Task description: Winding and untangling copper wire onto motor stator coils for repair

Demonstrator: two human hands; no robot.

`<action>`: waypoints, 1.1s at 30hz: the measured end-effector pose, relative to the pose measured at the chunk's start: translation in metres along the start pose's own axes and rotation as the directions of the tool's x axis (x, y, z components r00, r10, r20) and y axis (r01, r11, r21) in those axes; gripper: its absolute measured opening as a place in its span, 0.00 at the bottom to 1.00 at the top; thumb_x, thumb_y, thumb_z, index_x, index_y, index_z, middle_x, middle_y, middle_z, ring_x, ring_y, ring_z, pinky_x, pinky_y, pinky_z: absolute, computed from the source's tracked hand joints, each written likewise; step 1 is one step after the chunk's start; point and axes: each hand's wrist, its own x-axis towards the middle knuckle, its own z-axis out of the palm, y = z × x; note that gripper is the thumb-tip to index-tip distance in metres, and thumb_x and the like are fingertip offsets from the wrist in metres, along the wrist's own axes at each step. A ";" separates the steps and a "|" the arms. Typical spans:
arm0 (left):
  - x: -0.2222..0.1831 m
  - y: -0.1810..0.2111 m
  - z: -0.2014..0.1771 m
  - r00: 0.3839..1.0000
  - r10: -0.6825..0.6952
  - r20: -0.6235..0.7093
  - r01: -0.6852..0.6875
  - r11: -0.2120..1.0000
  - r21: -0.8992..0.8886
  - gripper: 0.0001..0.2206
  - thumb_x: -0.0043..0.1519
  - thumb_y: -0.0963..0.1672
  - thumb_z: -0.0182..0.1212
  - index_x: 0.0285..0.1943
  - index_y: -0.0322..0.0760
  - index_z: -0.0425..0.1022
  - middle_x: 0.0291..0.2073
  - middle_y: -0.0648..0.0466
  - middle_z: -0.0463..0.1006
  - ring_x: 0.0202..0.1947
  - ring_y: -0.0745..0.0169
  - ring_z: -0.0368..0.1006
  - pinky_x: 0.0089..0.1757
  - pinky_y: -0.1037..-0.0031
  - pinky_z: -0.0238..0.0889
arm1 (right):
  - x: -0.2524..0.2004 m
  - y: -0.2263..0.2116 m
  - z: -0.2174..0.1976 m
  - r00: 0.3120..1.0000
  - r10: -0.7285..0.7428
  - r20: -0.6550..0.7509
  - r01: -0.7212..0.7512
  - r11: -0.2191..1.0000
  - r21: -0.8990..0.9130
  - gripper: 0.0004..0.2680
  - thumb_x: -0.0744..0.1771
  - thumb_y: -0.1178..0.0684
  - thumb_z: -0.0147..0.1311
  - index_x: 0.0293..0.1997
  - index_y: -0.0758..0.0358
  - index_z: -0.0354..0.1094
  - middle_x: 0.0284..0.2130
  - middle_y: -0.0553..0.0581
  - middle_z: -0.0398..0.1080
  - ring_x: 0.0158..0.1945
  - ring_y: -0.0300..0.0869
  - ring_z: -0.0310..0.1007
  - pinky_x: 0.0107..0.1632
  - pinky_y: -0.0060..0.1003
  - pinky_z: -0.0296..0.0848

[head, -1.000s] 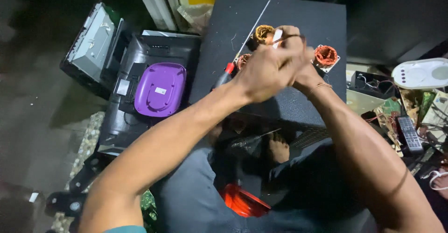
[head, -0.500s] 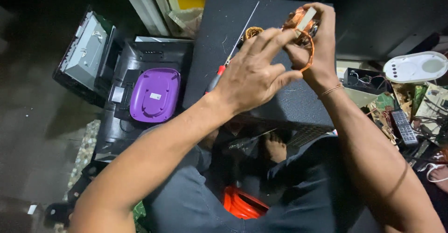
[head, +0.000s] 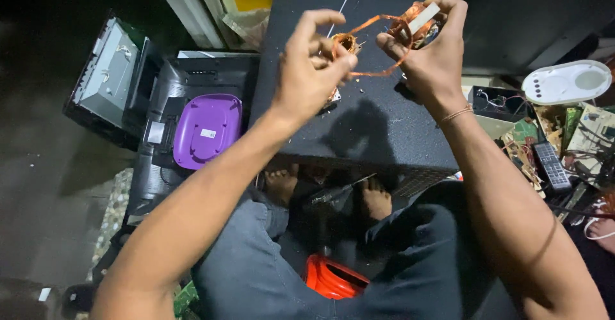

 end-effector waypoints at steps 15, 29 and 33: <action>0.008 0.011 0.019 0.992 -0.101 0.076 0.126 0.719 -0.684 0.13 0.71 0.44 0.47 0.57 0.28 0.66 0.21 0.59 0.54 0.19 0.70 0.50 0.32 0.71 0.71 | 0.004 -0.003 0.028 0.999 -0.018 -0.043 0.019 1.000 0.008 0.23 0.67 0.51 0.74 0.52 0.59 0.51 0.41 0.57 0.68 0.42 0.40 0.74 0.44 0.35 0.73; -0.003 0.029 0.009 0.916 -0.352 0.191 0.400 0.801 -0.446 0.15 0.71 0.44 0.42 0.58 0.28 0.67 0.20 0.61 0.55 0.15 0.74 0.45 0.18 0.80 0.39 | 0.011 -0.003 0.021 0.978 -0.177 0.107 0.181 0.983 -0.035 0.20 0.67 0.54 0.73 0.58 0.65 0.59 0.46 0.58 0.64 0.42 0.41 0.61 0.44 0.36 0.64; 0.003 0.022 0.001 0.915 -0.399 0.066 0.401 0.916 -0.014 0.17 0.68 0.49 0.43 0.60 0.38 0.67 0.19 0.63 0.62 0.20 0.72 0.57 0.25 0.74 0.54 | 0.009 -0.002 0.020 0.984 -0.086 0.157 0.081 0.996 0.038 0.21 0.66 0.56 0.74 0.58 0.62 0.59 0.47 0.57 0.66 0.44 0.39 0.67 0.45 0.34 0.71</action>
